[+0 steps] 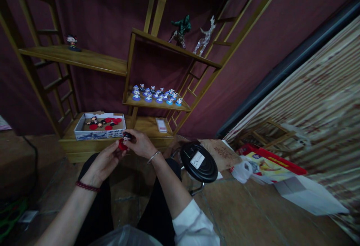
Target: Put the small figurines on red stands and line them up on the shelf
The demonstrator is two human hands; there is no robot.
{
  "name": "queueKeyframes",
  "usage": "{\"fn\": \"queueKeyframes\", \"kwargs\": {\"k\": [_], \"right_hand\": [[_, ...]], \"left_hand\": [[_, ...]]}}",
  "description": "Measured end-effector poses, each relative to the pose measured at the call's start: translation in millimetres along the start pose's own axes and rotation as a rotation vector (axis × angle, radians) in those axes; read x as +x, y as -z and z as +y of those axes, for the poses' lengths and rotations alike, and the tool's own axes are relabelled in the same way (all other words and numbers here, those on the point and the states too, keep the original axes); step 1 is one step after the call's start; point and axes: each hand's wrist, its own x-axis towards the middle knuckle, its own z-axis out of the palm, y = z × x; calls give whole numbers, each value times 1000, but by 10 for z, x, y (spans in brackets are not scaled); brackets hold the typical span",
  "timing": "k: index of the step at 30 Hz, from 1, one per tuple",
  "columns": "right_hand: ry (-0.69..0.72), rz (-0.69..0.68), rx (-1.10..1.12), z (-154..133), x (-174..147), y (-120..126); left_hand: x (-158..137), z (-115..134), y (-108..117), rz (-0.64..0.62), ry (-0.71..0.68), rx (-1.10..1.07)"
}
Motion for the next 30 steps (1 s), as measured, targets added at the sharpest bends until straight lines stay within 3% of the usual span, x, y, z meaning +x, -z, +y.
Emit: {"fn": "queueKeyframes", "kwargs": {"k": [13, 24, 30], "right_hand": [[28, -24, -68, -80, 69, -3], [101, -68, -68, -140, 318, -40], [137, -114, -57, -204, 478, -130]], "left_hand": [[35, 50, 58, 26, 12, -28], [63, 246, 76, 47, -22, -33], [44, 377, 137, 133, -44, -66]]}}
